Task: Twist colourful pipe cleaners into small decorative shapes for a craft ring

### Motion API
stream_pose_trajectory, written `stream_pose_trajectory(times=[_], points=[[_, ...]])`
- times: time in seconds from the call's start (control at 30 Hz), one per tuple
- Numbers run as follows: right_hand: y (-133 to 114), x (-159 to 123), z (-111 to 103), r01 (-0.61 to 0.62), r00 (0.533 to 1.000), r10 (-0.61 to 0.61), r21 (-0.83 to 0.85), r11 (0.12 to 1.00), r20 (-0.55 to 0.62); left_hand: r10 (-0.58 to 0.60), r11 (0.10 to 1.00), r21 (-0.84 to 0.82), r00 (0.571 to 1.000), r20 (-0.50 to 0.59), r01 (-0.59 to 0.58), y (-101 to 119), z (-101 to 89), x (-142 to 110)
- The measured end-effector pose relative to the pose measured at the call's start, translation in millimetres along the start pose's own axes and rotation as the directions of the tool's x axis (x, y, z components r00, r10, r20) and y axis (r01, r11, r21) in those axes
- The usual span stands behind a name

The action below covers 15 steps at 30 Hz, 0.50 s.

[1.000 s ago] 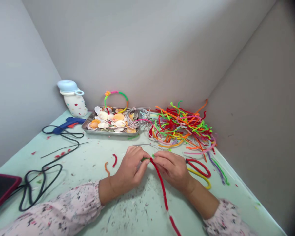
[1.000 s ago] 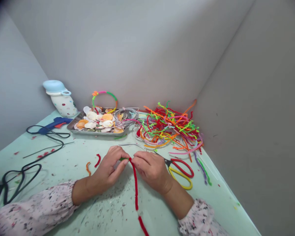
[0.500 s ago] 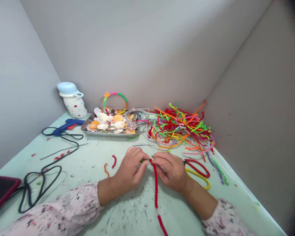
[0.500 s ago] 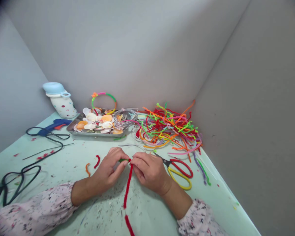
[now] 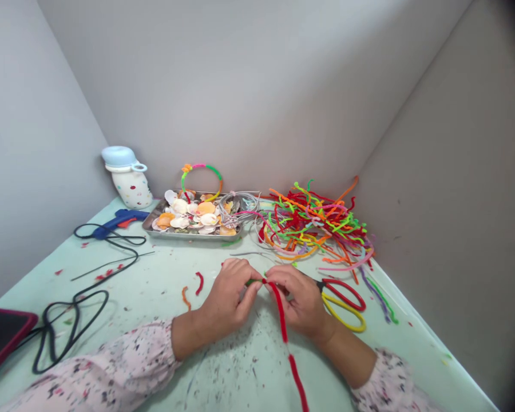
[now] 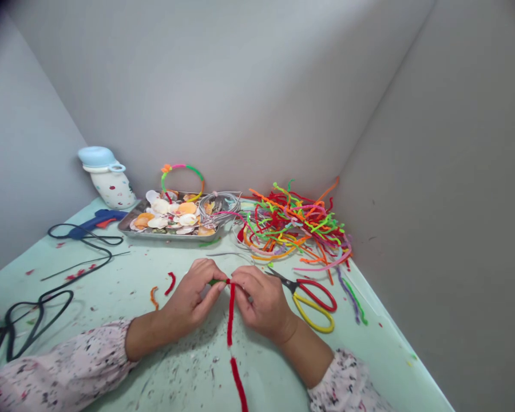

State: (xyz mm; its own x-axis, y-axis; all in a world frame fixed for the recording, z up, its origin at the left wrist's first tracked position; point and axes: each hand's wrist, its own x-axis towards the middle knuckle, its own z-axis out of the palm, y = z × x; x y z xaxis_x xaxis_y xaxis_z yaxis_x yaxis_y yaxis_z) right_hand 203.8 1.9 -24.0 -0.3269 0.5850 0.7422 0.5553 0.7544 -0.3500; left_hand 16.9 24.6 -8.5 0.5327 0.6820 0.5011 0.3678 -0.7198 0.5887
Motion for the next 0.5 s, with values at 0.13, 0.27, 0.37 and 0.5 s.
stream_pose_trajectory(times=[0.13, 0.27, 0.37, 0.5], points=[[-4.6, 1.7, 1.0, -0.133, 0.991, 0.135, 0.087, 0.987, -0.018, 0.016, 1.0, 0.022, 1.0, 0.008, -0.016, 1.1, 0.2, 0.2], [-6.9, 1.7, 1.8, -0.225, 0.974, 0.228, 0.131, 0.965, -0.008, 0.043, 0.998, 0.035, 0.999, 0.014, -0.043, 1.2, 0.6, 0.8], [-8.0, 2.1, 1.9, -0.274, 0.961, 0.275, 0.145, 0.951, 0.013, 0.05, 0.997, 0.051, 0.998, 0.027, -0.051, 0.5, 1.2, 0.9], [-11.2, 5.1, 0.8, -0.344, 0.939, 0.338, 0.159, 0.925, 0.066, 0.08, 0.993, 0.085, 0.996, 0.041, -0.084, -2.2, 3.1, 0.3]])
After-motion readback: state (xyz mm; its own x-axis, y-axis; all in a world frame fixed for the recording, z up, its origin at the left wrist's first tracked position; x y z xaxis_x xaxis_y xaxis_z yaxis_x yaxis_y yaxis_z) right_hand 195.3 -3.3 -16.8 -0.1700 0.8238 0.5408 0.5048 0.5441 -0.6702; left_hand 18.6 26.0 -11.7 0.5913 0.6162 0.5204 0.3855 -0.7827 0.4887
